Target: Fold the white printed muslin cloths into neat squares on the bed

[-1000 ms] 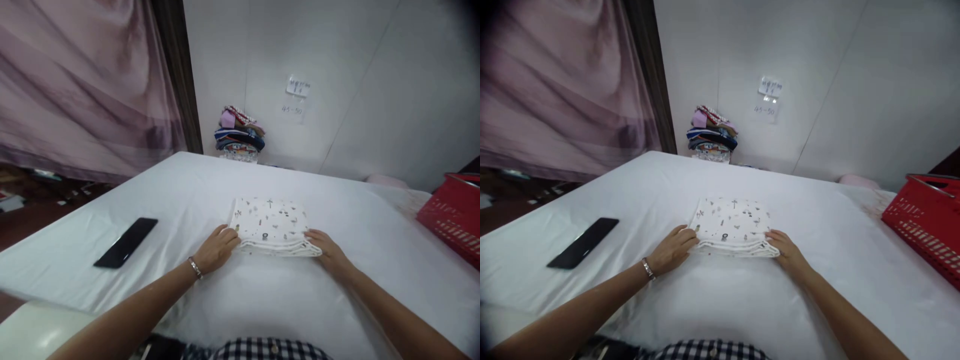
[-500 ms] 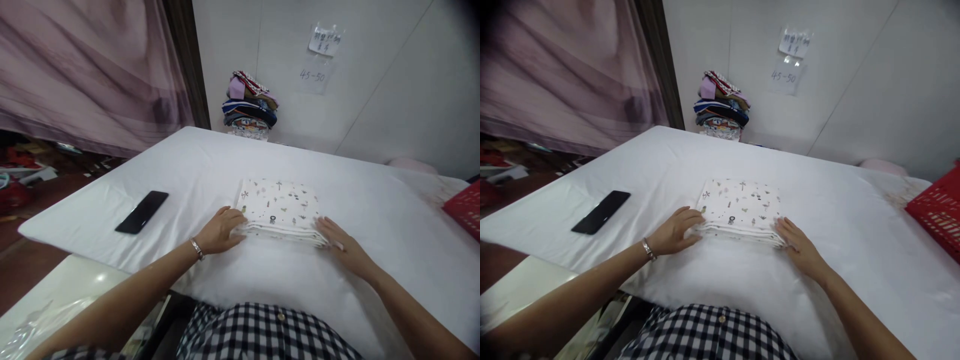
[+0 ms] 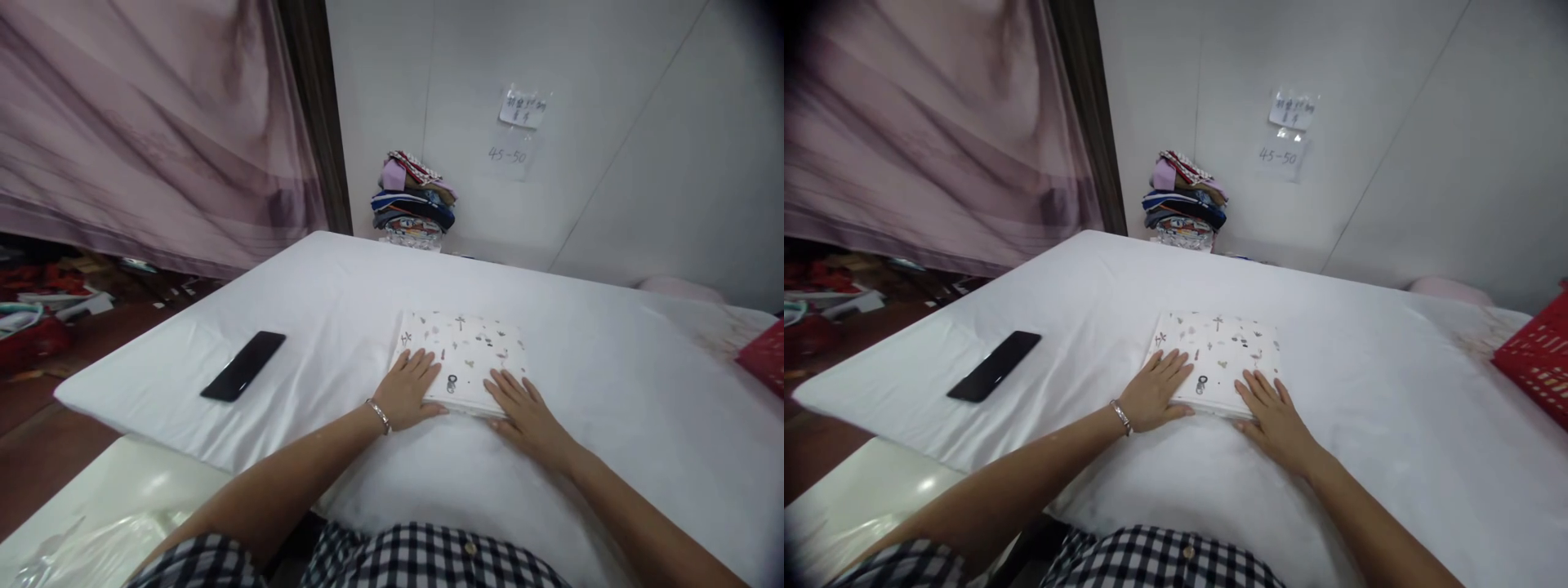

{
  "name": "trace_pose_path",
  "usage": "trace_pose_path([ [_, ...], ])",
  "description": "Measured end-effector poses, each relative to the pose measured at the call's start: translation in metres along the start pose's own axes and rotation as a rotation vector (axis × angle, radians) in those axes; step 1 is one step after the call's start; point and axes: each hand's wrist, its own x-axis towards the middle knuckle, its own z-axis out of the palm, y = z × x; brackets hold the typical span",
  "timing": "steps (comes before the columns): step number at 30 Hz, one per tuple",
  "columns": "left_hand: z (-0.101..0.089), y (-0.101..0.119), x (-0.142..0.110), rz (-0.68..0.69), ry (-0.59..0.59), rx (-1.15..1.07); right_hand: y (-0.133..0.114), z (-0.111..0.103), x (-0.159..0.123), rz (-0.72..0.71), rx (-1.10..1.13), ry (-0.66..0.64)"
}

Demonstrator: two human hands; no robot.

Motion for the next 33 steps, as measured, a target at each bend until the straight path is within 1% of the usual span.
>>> trace_pose_path([
  [2,-0.007,0.002,0.007,-0.052,-0.040,-0.060,-0.002,-0.012,0.006,0.039,0.092,-0.047],
  [3,-0.011,0.003,0.013,-0.087,-0.053,-0.093,-0.002,-0.017,0.013,0.069,0.130,-0.044],
  [5,-0.015,0.003,0.029,-0.151,-0.040,-0.122,0.000,-0.026,0.031,0.148,0.150,0.021],
  [7,-0.015,-0.002,0.045,-0.194,0.028,-0.059,0.005,-0.028,0.052,0.242,0.093,0.104],
  [8,-0.013,-0.006,0.052,-0.215,0.050,-0.006,0.010,-0.027,0.062,0.290,0.050,0.120],
  [9,-0.011,-0.011,0.058,-0.237,0.044,0.045,0.015,-0.023,0.069,0.338,0.013,0.119],
  [11,-0.003,-0.022,0.064,-0.291,-0.012,0.115,0.025,-0.013,0.079,0.411,-0.032,0.091],
  [13,0.003,-0.031,0.065,-0.327,-0.068,0.138,0.033,-0.003,0.082,0.439,-0.038,0.074],
  [16,0.007,-0.038,0.063,-0.331,-0.056,0.125,0.039,0.004,0.081,0.431,0.013,0.112],
  [18,0.006,-0.041,0.062,-0.331,-0.006,0.062,0.042,0.005,0.078,0.413,0.123,0.162],
  [20,0.003,-0.044,0.060,-0.371,0.120,-0.031,0.045,0.003,0.073,0.437,0.305,0.263],
  [21,0.001,-0.047,0.059,-0.422,0.193,-0.095,0.046,0.003,0.069,0.481,0.420,0.324],
  [22,-0.001,-0.050,0.058,-0.508,0.255,-0.189,0.047,0.002,0.065,0.547,0.546,0.385],
  [23,-0.004,-0.054,0.057,-0.615,0.295,-0.303,0.047,0.002,0.060,0.619,0.678,0.440],
  [24,-0.007,-0.058,0.056,-0.726,0.308,-0.422,0.047,0.001,0.055,0.682,0.807,0.483],
  [26,-0.014,-0.065,0.055,-0.895,0.277,-0.624,0.044,-0.001,0.046,0.750,1.006,0.539],
  [27,-0.018,-0.067,0.055,-0.943,0.254,-0.689,0.041,-0.003,0.042,0.760,1.065,0.556],
  [29,-0.025,-0.070,0.055,-0.980,0.201,-0.762,0.035,-0.009,0.037,0.787,1.132,0.558],
  [30,-0.028,-0.070,0.055,-0.992,0.171,-0.805,0.031,-0.013,0.036,0.815,1.166,0.536],
  [33,-0.035,-0.068,0.055,-1.000,0.061,-0.952,0.025,-0.026,0.034,0.888,1.352,0.414],
])
